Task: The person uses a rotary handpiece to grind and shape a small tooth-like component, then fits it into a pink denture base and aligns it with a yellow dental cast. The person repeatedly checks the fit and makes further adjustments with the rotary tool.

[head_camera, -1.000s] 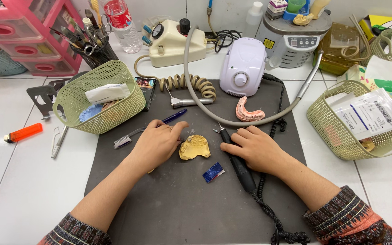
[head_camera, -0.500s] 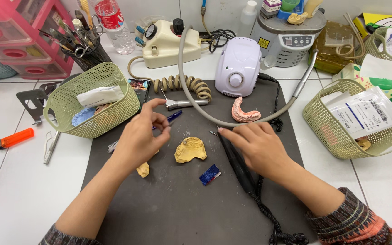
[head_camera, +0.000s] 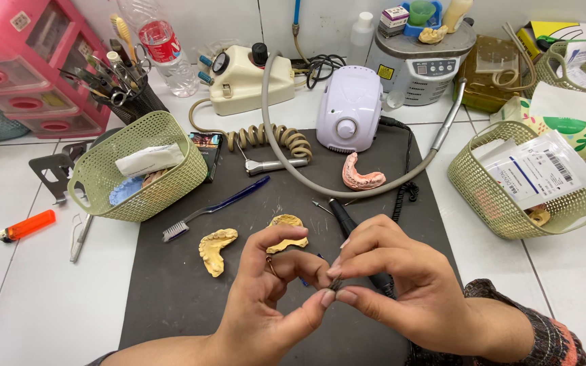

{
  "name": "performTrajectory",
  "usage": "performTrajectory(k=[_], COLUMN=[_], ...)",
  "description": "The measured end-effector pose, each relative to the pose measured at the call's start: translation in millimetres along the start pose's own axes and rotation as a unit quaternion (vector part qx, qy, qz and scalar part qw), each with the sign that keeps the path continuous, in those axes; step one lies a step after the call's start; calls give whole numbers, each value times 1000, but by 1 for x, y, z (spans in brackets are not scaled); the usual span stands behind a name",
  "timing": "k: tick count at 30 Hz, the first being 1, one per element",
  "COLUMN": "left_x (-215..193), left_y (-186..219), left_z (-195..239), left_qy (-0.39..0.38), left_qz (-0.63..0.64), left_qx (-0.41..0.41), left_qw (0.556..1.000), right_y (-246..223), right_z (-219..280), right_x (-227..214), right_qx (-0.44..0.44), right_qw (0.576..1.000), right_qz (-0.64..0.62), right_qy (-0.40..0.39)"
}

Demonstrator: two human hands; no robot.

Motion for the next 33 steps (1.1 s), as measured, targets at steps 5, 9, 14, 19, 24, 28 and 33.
performTrajectory(k=[5, 9, 14, 19, 24, 28, 33], left_x=[-2, -1, 8, 12, 12, 11, 9], left_y=[-5, -7, -5, -7, -11, -15, -19], left_z=[11, 18, 22, 27, 29, 33, 33], left_qy=[11, 24, 6, 2, 8, 16, 22], left_qz=[-24, -6, 13, 31, 38, 60, 70], left_qx=[-46, -83, -33, -18, -34, -64, -83], left_qw=[999, 996, 999, 999, 999, 996, 994], right_y=[-1, -3, -12, -21, -23, -22, -17], right_z=[5, 7, 14, 13, 13, 15, 16], right_x=[2, 3, 0, -3, -4, -4, -2], right_qx=[5, 9, -9, -42, -46, -50, -33], right_qw=[1000, 999, 999, 999, 999, 998, 999], right_qz=[-13, -35, -37, 17, 18, 17, -17], right_qy=[-15, -14, -7, -16, -12, -19, -20])
Point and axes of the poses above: each hand's wrist, its own z-axis away from the middle knuckle, its own x-axis out of the palm, y = z × x, the point moved 8 cm from there along -z, towards the middle knuckle, and after that the axes turned 4 degrees about y, right-handed, at the moved point
